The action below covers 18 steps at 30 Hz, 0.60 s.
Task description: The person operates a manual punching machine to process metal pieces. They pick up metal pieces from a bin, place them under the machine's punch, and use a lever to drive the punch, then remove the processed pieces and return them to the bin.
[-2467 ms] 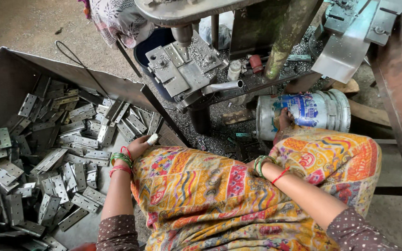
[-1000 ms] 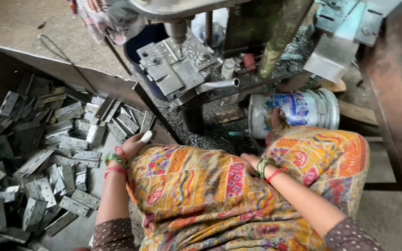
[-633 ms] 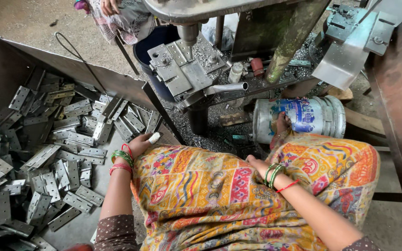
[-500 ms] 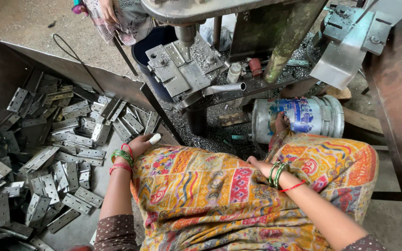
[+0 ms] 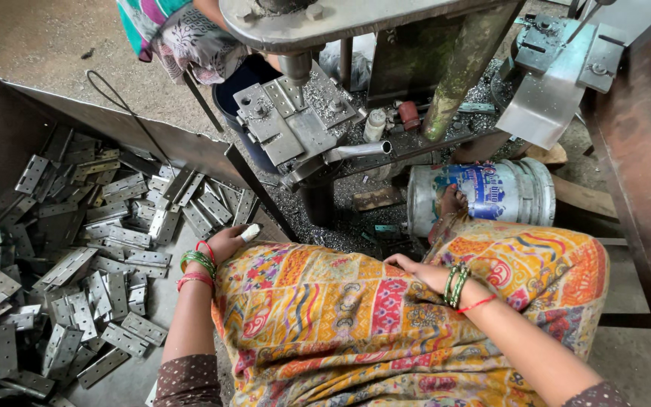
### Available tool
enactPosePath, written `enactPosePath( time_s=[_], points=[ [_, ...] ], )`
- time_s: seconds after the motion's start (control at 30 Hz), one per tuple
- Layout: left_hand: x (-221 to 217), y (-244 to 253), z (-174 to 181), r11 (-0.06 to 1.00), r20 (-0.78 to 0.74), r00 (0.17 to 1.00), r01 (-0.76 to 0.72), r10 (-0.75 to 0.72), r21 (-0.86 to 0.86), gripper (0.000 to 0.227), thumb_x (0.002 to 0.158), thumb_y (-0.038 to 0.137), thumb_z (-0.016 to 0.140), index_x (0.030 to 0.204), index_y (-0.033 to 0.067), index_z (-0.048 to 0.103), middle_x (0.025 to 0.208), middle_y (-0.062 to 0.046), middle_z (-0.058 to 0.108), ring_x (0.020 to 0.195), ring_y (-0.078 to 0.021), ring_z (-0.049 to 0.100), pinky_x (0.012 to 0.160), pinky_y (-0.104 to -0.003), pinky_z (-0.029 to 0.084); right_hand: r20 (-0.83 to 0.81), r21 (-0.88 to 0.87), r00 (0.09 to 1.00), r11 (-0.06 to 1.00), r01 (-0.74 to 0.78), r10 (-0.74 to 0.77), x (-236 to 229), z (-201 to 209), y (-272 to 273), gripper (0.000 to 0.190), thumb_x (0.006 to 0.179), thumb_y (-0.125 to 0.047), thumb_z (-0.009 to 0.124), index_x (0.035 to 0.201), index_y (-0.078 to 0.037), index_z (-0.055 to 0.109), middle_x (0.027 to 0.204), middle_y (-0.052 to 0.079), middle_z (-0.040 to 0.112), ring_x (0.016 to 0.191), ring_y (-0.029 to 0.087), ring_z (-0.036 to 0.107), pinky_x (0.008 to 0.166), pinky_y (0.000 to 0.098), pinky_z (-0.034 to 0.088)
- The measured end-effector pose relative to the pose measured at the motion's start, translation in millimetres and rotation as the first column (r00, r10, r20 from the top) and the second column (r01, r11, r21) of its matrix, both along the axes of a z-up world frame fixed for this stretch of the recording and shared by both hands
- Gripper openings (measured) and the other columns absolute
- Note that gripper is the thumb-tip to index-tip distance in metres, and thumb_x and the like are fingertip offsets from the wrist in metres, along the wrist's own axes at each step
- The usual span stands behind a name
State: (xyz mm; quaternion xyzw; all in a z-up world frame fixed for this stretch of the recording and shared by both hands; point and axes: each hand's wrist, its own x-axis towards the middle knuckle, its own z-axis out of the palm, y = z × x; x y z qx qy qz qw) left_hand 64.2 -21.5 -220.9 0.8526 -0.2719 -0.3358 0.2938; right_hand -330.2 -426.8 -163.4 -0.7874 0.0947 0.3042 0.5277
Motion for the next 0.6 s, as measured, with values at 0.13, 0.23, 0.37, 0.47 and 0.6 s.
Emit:
enactPosePath(
  time_s=[0.13,0.23,0.37,0.47,0.6],
  points=[
    [1,-8,-3,0.998,-0.069,0.998,-0.003,-0.002,-0.064,0.054,0.093,0.027,0.058,0.143,0.0054,0.056,0.138,-0.015,0.067,0.126,-0.0249,0.063,0.110,-0.034,0.045,0.030,0.244,0.990,0.962,0.125,-0.136,-4,24,14,0.042,0.107,-0.035,0.038,0.142,-0.013,0.046,0.136,0.001,0.061,0.126,0.012,0.052,0.110,0.0322,0.040],
    [2,-7,0,0.996,-0.030,0.998,0.051,-0.053,-0.067,0.054,0.093,0.026,0.058,0.142,0.0047,0.057,0.137,-0.015,0.067,0.125,-0.0251,0.064,0.110,-0.034,0.045,0.207,0.079,0.978,0.997,-0.024,0.007,-4,27,17,0.045,0.102,-0.030,0.049,0.143,-0.015,0.041,0.140,0.001,0.056,0.129,0.012,0.049,0.110,0.0330,0.040],
    [-1,-10,6,1.000,-0.018,1.000,0.009,-0.009,-0.014,0.055,0.091,0.023,0.059,0.143,0.0060,0.055,0.138,-0.015,0.066,0.126,-0.0257,0.062,0.110,-0.035,0.044,0.086,0.167,0.996,0.986,-0.013,-0.002,-8,4,5,0.047,0.109,-0.039,0.034,0.144,-0.011,0.047,0.143,0.008,0.057,0.132,0.015,0.049,0.114,0.0332,0.038],
    [-5,-14,12,1.000,-0.011,1.000,0.029,-0.029,-0.009,0.055,0.092,0.023,0.058,0.144,0.0067,0.056,0.138,-0.014,0.066,0.127,-0.0258,0.062,0.111,-0.035,0.044,-0.136,0.094,0.991,0.995,0.024,-0.011,-13,-20,-8,0.055,0.110,-0.045,0.029,0.157,-0.015,0.031,0.162,0.001,0.033,0.145,0.010,0.030,0.121,0.0305,0.024],
    [-4,-18,22,0.996,0.012,0.996,0.086,-0.087,0.030,0.052,0.095,0.026,0.054,0.144,0.0086,0.057,0.139,-0.013,0.067,0.129,-0.0252,0.061,0.113,-0.035,0.043,-0.051,0.120,0.976,0.972,-0.202,0.210,-12,-45,-23,0.063,0.110,-0.045,0.030,0.162,-0.014,0.015,0.173,-0.001,0.018,0.156,0.013,0.021,0.126,0.0293,0.017]
  ],
)
